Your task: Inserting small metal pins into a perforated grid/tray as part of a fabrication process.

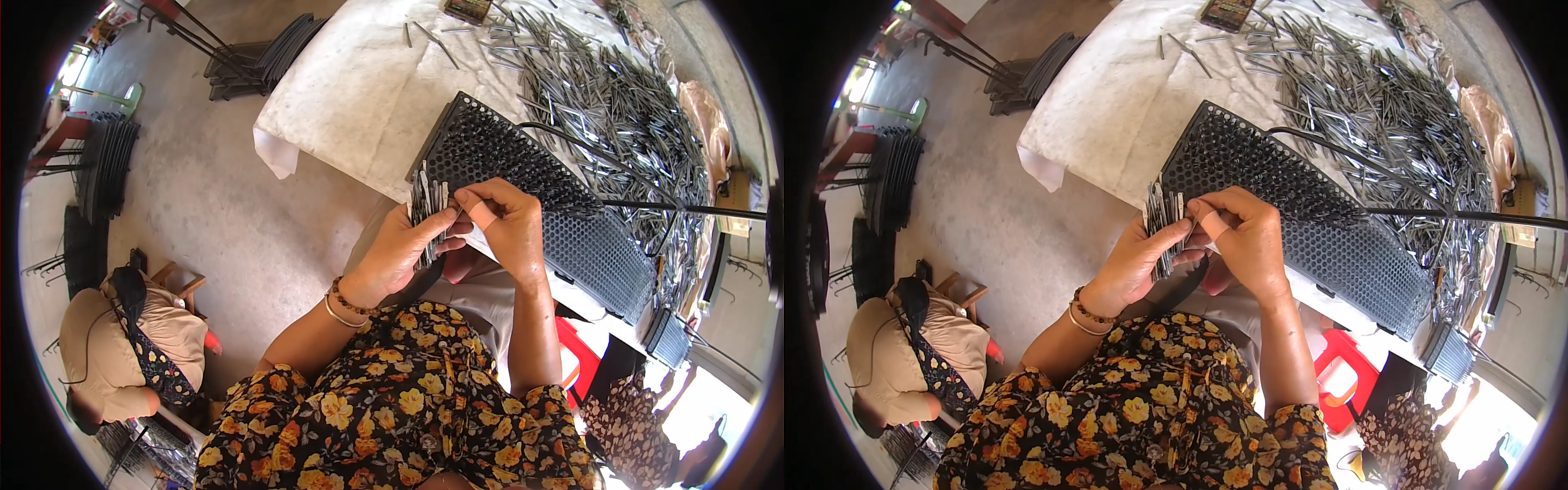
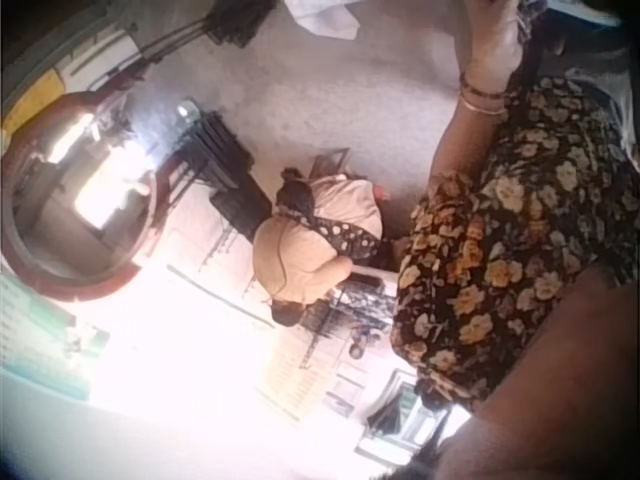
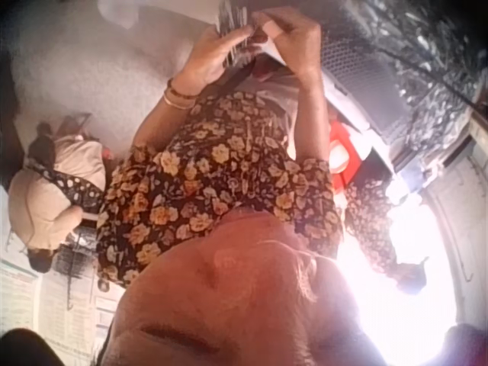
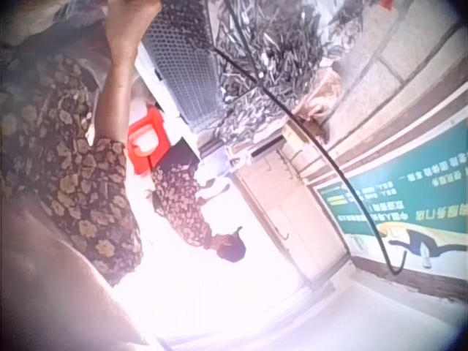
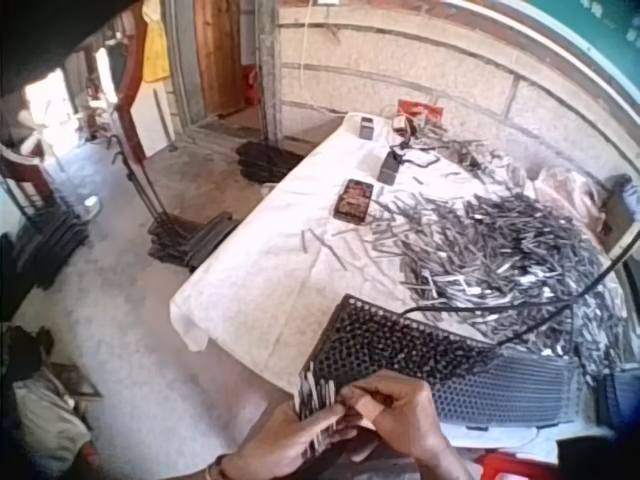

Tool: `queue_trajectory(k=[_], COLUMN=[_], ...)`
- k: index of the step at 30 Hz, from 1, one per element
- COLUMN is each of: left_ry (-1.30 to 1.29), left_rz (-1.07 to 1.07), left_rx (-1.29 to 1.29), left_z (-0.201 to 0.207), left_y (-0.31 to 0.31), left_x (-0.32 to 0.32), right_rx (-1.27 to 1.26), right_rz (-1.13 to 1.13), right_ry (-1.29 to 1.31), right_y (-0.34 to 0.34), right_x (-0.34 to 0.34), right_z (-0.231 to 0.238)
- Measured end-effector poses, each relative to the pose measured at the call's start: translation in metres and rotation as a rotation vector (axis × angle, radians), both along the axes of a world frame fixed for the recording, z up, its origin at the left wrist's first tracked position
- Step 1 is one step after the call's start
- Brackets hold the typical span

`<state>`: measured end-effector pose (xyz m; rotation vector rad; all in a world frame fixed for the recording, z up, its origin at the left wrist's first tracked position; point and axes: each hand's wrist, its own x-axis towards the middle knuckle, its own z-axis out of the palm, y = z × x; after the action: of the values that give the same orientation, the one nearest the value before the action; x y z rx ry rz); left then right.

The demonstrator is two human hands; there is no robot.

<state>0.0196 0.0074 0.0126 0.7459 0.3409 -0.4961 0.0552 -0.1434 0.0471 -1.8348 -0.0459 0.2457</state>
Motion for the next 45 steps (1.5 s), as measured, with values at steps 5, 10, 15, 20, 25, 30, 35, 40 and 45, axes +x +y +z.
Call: queue_trajectory(k=[5,10,15,20,25,30,35,40,45], left_ry=[0.06,0.081,0.11,0.087,-0.025,0.046,0.059,0.014,-0.175], left_rz=[-0.063,-0.1,-0.109,-0.09,-0.069,-0.119,-0.168,-0.137,-0.175], left_rx=[0.006,0.051,0.087,0.087,0.073,0.094,0.077,0.113,0.202], left_z=[-0.005,-0.009,-0.003,-0.001,-0.003,-0.005,-0.007,-0.009,-0.017], left_y=[-0.001,-0.004,-0.001,0.0,-0.003,-0.002,-0.005,-0.004,0.002], left_x=[-0.002,-0.001,-0.001,-0.001,-0.003,-0.003,-0.002,-0.004,-0.004], right_rx=[-0.085,-0.248,-0.342,-0.442,-0.085,-0.13,-0.252,-0.485,-0.302], right_rz=[-0.327,-0.31,-0.207,-0.162,-0.049,-0.361,-0.384,-0.238,-0.181], right_ry=[-0.289,-0.563,-0.699,-0.662,-0.033,-0.306,-0.529,-0.778,-0.534], right_y=[-0.003,0.002,0.004,0.006,-0.001,-0.008,-0.005,-0.005,0.005], right_x=[0.015,0.025,0.024,0.017,0.001,0.01,0.018,0.019,0.013], right_z=[-0.002,-0.015,-0.024,-0.013,-0.008,-0.003,-0.018,-0.026,-0.01])
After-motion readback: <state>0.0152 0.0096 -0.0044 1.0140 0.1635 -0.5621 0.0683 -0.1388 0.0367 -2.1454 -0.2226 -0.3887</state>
